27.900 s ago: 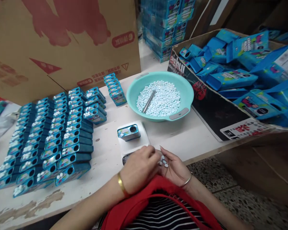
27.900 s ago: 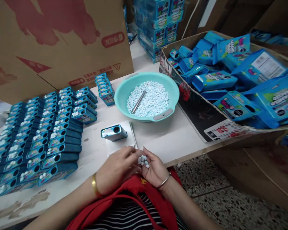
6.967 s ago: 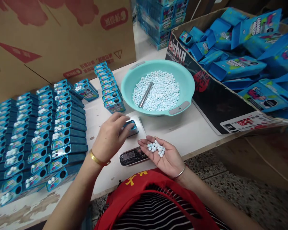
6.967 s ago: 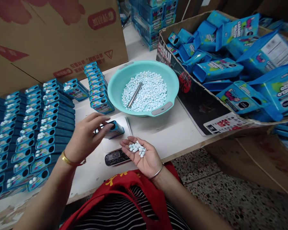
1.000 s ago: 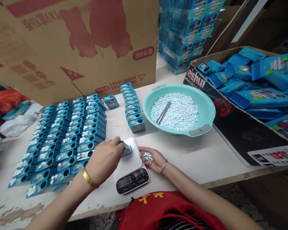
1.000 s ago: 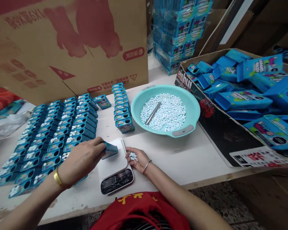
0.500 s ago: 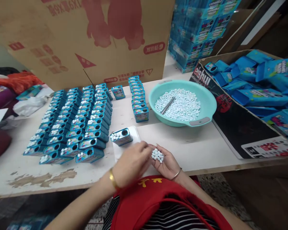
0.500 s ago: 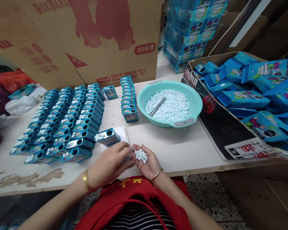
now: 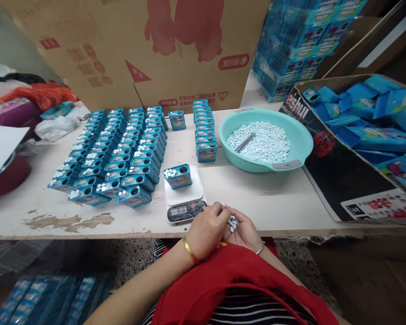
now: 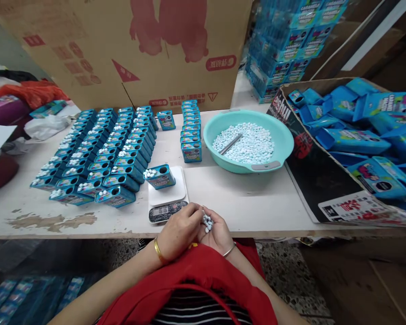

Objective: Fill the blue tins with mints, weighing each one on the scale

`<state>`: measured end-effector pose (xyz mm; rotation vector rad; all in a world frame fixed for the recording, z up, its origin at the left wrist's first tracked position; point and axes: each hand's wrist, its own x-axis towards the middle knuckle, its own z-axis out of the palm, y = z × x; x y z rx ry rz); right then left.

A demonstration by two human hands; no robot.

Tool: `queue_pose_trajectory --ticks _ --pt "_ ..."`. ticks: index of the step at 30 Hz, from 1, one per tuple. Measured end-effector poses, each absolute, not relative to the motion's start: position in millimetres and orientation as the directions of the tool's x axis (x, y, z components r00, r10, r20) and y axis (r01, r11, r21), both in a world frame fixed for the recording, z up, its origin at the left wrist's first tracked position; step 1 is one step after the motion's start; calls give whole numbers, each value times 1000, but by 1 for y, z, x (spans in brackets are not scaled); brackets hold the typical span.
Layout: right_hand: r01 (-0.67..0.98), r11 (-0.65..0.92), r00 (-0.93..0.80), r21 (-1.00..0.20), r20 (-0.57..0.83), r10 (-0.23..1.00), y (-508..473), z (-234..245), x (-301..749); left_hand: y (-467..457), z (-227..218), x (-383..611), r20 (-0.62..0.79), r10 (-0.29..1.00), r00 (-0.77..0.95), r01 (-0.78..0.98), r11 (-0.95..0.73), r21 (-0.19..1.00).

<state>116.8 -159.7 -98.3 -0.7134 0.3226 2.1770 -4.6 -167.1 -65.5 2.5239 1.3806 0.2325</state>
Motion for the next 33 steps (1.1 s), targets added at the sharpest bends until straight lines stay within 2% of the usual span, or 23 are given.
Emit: queue_pose_trajectory --ticks 6,9,10,12,14,15,17,21,25,27,28,30,33 --pt "-783 -622 -466 -24 -640 611 -150 -93 104 -160 -68 -16 36 855 518 795 -497 347" --pt "-768 -640 -500 -12 -613 611 -141 -90 98 -150 -56 -34 182 816 549 685 -564 462" --pt "-757 -653 -514 -12 -605 607 -137 -88 95 -146 -51 -44 277 815 508 659 -576 484" --pt "-735 -678 -532 -24 -600 598 -131 -84 89 -136 -44 -67 470 821 323 688 -545 479" --pt "-710 -703 -544 -41 -602 585 -125 -80 81 -125 -42 -91 559 823 100 773 -419 477" --pt "-696 -717 -555 -42 -601 574 -123 -79 76 -120 -45 -101 551 834 22 796 -348 496" --pt "-671 -741 -582 -37 -592 557 -119 -78 66 -112 -54 -117 447 892 -64 784 -233 576" --pt "-645 -763 -605 -36 -585 540 -110 -79 47 -100 -81 -128 226 971 -77 659 -121 742" --pt "-672 -739 -562 -49 -617 551 -100 -74 36 -91 -95 -130 215 975 -52 575 -147 805" --pt "-694 -719 -549 -34 -621 560 -97 -71 34 -87 -93 -131 287 958 3 609 -229 759" --pt "-710 -704 -541 -24 -623 566 -96 -70 35 -86 -90 -130 341 938 62 651 -297 699" --pt "-748 -663 -513 -1 -634 579 -96 -68 36 -86 -80 -128 452 859 241 722 -470 508" --pt "-786 -617 -497 39 -633 593 -99 -68 39 -89 -66 -122 532 671 517 706 -685 178"
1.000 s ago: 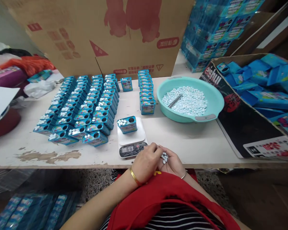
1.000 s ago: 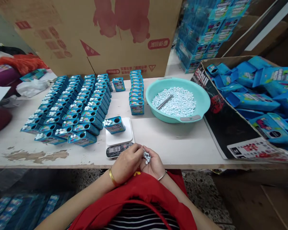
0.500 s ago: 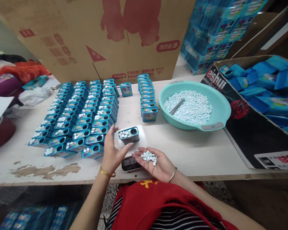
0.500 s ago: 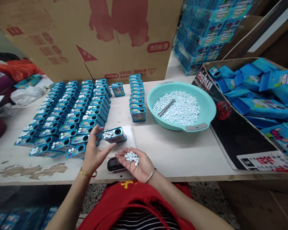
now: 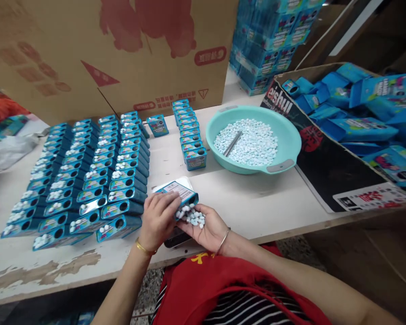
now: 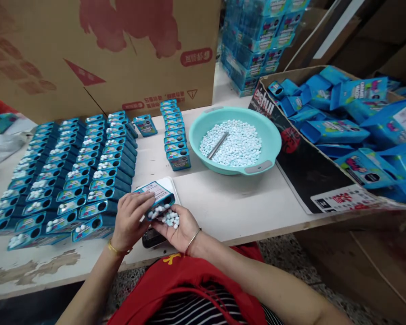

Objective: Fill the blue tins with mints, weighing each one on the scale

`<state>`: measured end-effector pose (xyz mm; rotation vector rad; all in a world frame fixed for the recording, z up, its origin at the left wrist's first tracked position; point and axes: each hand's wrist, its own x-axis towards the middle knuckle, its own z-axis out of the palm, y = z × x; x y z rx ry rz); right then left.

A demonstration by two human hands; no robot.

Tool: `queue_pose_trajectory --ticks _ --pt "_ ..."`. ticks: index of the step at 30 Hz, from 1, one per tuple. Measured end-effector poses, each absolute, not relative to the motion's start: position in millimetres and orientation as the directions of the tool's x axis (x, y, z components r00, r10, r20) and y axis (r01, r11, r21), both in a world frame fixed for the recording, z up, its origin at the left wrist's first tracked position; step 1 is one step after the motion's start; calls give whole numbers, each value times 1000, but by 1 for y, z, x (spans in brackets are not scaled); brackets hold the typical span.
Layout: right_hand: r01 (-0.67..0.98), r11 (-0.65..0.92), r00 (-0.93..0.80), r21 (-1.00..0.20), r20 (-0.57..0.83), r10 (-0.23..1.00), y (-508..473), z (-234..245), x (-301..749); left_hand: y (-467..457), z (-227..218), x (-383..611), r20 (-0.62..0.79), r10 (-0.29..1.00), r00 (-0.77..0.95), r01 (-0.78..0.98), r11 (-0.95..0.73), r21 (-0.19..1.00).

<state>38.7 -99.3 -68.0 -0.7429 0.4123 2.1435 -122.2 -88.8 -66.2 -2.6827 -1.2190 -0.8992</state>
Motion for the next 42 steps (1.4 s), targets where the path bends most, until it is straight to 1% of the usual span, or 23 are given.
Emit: queue_pose_trajectory --ticks 2,3,5,7,8,9,10,12,14,15,17,20,22,23,25,27,28,29,31,33,35,38,42 --pt "-798 -600 -501 59 -620 604 -102 -69 40 -91 -60 -119 537 574 619 671 -741 19" --pt "-802 -593 -501 66 -616 608 -103 -70 41 -93 -59 -118 539 542 645 659 -751 -33" --pt "-813 -578 -489 67 -617 617 -102 -71 41 -94 -58 -117 553 501 666 646 -758 -90" --pt "-822 -567 -468 49 -626 624 -99 -73 42 -94 -61 -117 571 495 655 644 -761 -78" --pt "-826 -563 -455 37 -634 626 -96 -74 43 -94 -62 -117 586 510 630 651 -758 -39" --pt "-828 -560 -441 23 -642 627 -94 -76 45 -93 -65 -118 602 547 582 665 -746 34" --pt "-828 -561 -434 11 -647 627 -91 -77 47 -92 -68 -118 614 604 508 683 -717 140" --pt "-814 -581 -436 -18 -641 631 -87 -80 53 -89 -74 -119 593 749 296 690 -596 409" --pt "-800 -598 -449 -49 -613 650 -83 -85 62 -85 -82 -121 504 859 86 635 -437 637" --pt "-798 -600 -452 -62 -596 664 -82 -87 67 -83 -86 -123 453 891 10 603 -367 709" --pt "-809 -582 -443 -81 -565 696 -82 -93 78 -79 -93 -126 368 927 -77 553 -267 789" --pt "-833 -543 -399 -109 -561 725 -84 -101 94 -75 -95 -132 297 951 -90 525 -209 825" --pt "-839 -528 -362 -127 -594 718 -87 -104 103 -76 -88 -133 345 938 -45 582 -256 772" --pt "-842 -521 -342 -135 -614 712 -89 -105 107 -79 -82 -132 409 912 -20 640 -303 707" --pt "-851 -503 -297 -148 -654 696 -94 -107 116 -87 -68 -120 565 823 56 744 -412 526" --pt "-866 -473 -245 -163 -686 685 -101 -110 126 -94 -59 -97 626 755 197 750 -527 400" --pt "-874 -455 -217 -173 -698 682 -104 -111 132 -96 -58 -81 590 751 297 710 -587 390" --pt "-881 -436 -189 -185 -707 681 -107 -113 138 -96 -60 -63 510 760 403 656 -628 418" --pt "-894 -393 -129 -214 -717 685 -114 -117 152 -89 -72 -23 303 777 551 655 -628 420" --pt "-904 -348 -66 -247 -726 685 -121 -121 165 -72 -92 15 124 786 606 703 -602 379" --pt "-908 -315 -10 -276 -737 676 -127 -123 176 -53 -112 46 7 787 617 746 -588 312" --pt "-906 -304 36 -294 -771 636 -135 -122 186 -33 -134 74 -21 796 605 774 -582 250" --pt "-914 -294 73 -278 -828 556 -143 -119 191 -31 -144 88 -17 782 622 763 -602 237"
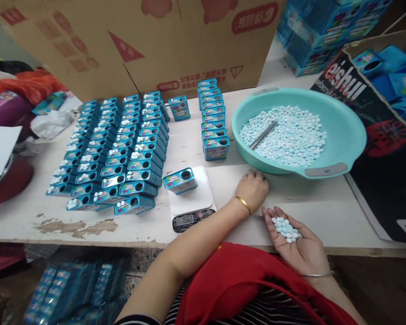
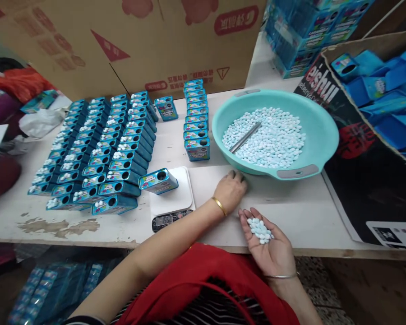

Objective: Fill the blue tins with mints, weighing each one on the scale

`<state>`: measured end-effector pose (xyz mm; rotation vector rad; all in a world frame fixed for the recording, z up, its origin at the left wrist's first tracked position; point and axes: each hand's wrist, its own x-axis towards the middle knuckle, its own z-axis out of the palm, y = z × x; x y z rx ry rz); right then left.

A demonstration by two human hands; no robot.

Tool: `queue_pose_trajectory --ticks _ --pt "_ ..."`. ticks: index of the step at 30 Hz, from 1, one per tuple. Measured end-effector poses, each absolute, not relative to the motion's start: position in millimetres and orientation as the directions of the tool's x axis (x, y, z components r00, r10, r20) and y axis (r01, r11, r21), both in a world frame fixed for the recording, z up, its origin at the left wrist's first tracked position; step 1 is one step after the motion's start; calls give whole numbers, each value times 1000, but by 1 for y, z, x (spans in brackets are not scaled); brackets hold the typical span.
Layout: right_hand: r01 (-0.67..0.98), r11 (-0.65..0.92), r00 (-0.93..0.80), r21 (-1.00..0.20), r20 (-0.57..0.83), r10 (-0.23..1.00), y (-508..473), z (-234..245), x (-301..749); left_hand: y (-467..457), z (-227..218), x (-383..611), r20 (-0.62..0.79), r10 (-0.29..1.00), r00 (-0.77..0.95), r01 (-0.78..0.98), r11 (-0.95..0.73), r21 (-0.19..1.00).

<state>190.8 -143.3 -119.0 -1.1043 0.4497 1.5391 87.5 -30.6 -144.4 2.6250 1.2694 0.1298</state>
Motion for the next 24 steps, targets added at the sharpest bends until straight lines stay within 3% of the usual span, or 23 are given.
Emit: queue_pose_trajectory --ticks 11,14,18,21,24 --pt "-907 -338 36 -251 -846 531 -142 -114 175 -44 -121 50 -2 818 575 764 -536 360" --pt "-906 -361 -31 -222 -814 580 -136 -116 162 -61 -95 38 77 828 555 718 -524 458" --pt "-910 -401 -217 -99 -711 668 -125 -115 144 -93 -63 21 229 747 624 518 -615 595" --pt "-861 -507 -360 -42 -652 667 -117 -104 129 -104 -47 -11 416 707 573 490 -702 518" --pt "-826 -559 -382 -72 -658 649 -111 -90 114 -97 -40 -60 549 777 308 691 -579 432"
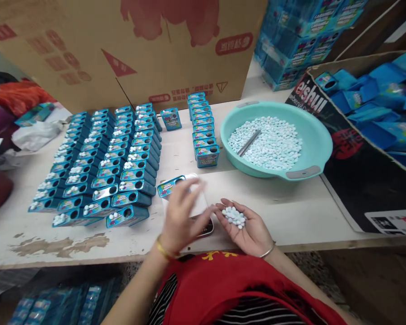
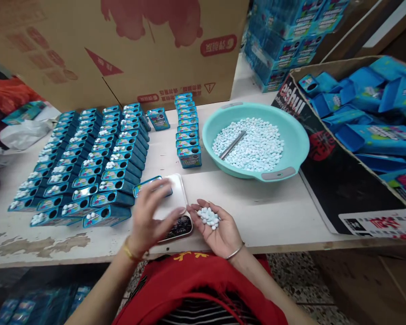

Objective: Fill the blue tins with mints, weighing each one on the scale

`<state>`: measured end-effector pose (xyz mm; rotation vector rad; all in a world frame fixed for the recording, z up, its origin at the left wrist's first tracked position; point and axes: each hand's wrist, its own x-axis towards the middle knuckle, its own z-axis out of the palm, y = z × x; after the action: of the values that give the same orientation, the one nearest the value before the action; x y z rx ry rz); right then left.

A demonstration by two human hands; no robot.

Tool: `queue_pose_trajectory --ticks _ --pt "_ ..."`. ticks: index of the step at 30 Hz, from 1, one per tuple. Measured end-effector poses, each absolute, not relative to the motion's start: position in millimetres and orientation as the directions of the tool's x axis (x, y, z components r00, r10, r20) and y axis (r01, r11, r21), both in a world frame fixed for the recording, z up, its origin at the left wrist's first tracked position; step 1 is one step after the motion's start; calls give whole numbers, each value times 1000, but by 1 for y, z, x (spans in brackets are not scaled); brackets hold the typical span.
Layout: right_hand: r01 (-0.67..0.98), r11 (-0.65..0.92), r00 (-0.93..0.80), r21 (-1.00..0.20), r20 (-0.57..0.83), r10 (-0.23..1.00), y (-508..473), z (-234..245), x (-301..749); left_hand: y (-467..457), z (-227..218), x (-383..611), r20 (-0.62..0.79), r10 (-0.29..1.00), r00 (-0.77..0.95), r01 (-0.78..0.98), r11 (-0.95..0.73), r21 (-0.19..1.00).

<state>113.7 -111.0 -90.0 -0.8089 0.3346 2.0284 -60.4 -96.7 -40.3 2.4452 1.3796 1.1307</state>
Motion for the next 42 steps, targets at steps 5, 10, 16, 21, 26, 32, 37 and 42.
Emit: queue_pose_trajectory --ticks 5,10,16,21,26,32,37,42 --pt "-788 -613 -417 -60 -680 603 -104 -79 87 -76 -51 -125 288 944 161 837 -285 467" --pt "-798 -599 -417 -68 -656 629 -96 -73 69 -86 -46 -117 413 826 384 845 -495 204" --pt "-834 -547 -370 -75 -660 654 -89 -62 60 -95 -37 -102 497 662 561 808 -569 -154" --pt "-819 -571 -403 -57 -650 644 -89 -60 57 -94 -43 -108 560 607 564 809 -542 -228" --pt "-804 -592 -412 -42 -678 608 -89 -61 56 -95 -49 -110 540 622 567 810 -538 -232" --pt "-825 -559 -364 -86 -677 640 -90 -66 60 -90 -59 -112 483 772 413 860 -505 72" --pt "-806 -581 -374 -111 -665 646 -93 -72 73 -80 -64 -121 354 903 241 820 -385 423" --pt "-802 -585 -366 -118 -677 638 -98 -75 85 -73 -67 -132 254 944 209 772 -319 550"
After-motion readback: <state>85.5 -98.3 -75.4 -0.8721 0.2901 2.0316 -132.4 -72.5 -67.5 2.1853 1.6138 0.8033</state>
